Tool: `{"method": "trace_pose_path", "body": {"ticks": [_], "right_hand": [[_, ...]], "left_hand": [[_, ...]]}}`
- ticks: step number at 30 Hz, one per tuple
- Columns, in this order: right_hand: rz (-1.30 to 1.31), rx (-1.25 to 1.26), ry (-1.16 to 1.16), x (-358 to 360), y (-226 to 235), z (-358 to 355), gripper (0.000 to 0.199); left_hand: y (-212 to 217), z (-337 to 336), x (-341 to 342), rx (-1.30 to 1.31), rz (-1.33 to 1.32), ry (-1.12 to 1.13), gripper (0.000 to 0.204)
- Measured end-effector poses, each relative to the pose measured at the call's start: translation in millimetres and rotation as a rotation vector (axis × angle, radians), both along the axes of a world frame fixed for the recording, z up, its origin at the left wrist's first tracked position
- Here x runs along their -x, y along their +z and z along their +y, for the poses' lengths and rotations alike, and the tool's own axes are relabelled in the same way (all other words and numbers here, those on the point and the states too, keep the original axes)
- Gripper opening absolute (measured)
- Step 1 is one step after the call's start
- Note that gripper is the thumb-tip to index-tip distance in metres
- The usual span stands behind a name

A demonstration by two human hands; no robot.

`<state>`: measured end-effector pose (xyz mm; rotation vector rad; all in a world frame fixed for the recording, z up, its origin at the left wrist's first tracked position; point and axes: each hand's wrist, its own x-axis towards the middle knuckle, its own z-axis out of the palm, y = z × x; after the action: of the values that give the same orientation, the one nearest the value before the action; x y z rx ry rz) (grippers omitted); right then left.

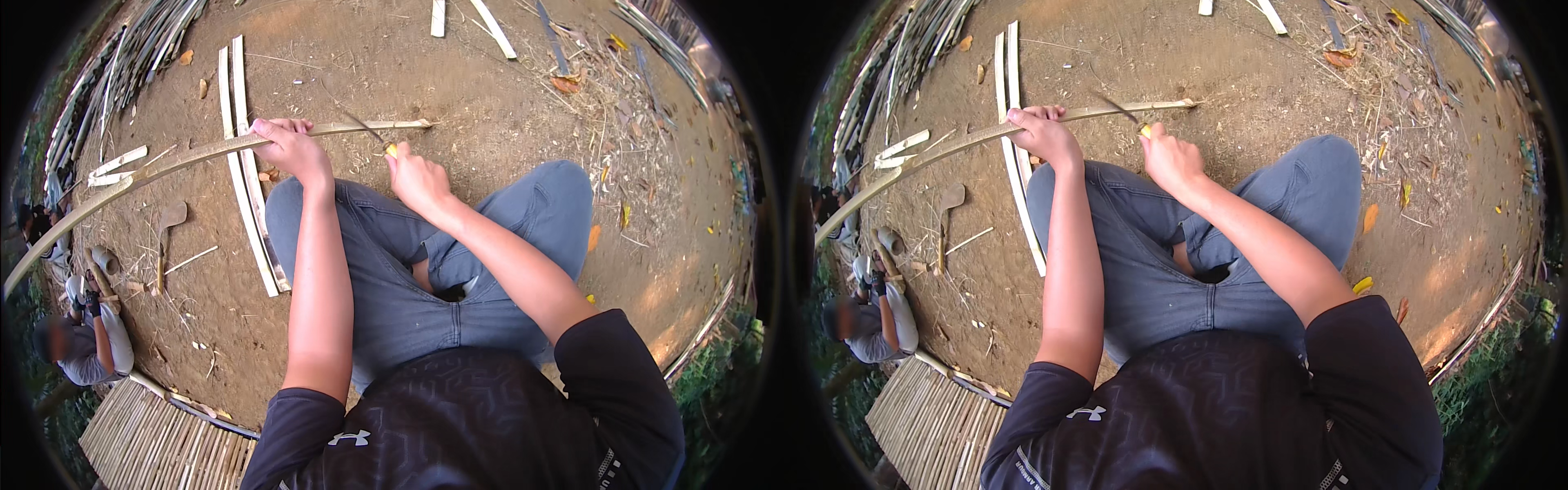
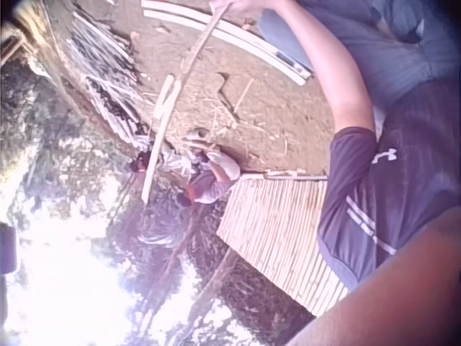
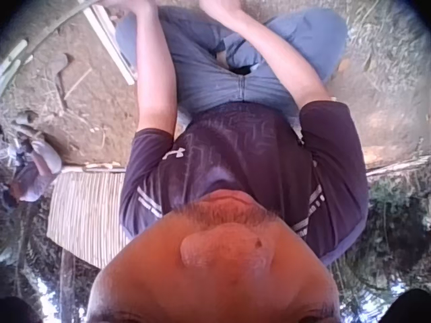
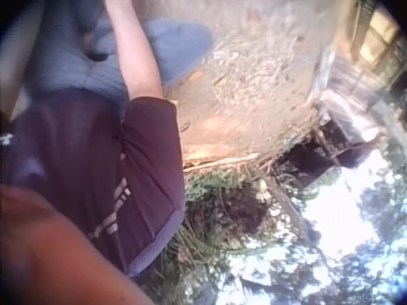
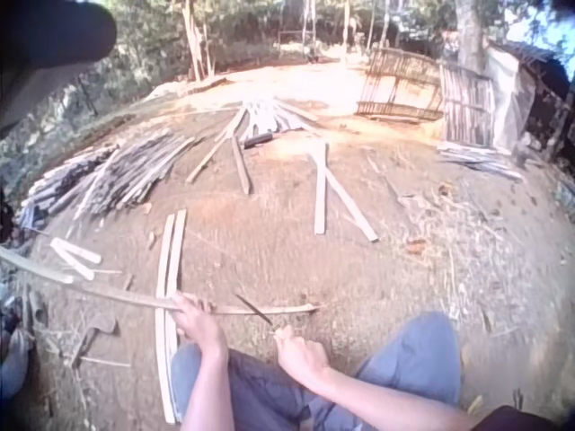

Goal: The person scrapes a bamboo strip using a small knife to smooth the surface while holding the strip by hand.

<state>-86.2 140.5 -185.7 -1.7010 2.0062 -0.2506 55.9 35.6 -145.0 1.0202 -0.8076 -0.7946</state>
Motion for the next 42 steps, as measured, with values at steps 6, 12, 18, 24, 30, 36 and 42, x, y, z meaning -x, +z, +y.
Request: {"method": "trace_pose_path", "body": {"ticks": [6,12,18,24,30,36,42], "right_hand": [[-0.027,-0.112,-0.104,7,-21,-4,0.037],[0.020,0.037,-0.019,12,-30,2,0.032],[0.029,-0.017,-0.170,23,-55,0,0.033],[-0.058,-0.157,-0.293,32,-63,-2,0.040],[0.122,-0.111,-0.253,53,-84,-2,0.038],[-0.039,-0.195,-0.338,46,-75,0,0.042],[0.085,-0.099,-0.284,61,-89,1,0.039]], "left_hand": [[4,-1,5,0.062,0.006,0.000,0.035],[0,-2,2,0.024,-0.039,0.012,0.034],[7,0,9,0.054,-0.018,-0.003,0.033],[6,-1,10,0.027,-0.051,-0.005,0.035],[5,-3,9,0.041,-0.021,-0.012,0.031],[7,1,13,0.013,-0.033,-0.007,0.034],[10,2,18,0.005,-0.023,-0.027,0.036]]}}
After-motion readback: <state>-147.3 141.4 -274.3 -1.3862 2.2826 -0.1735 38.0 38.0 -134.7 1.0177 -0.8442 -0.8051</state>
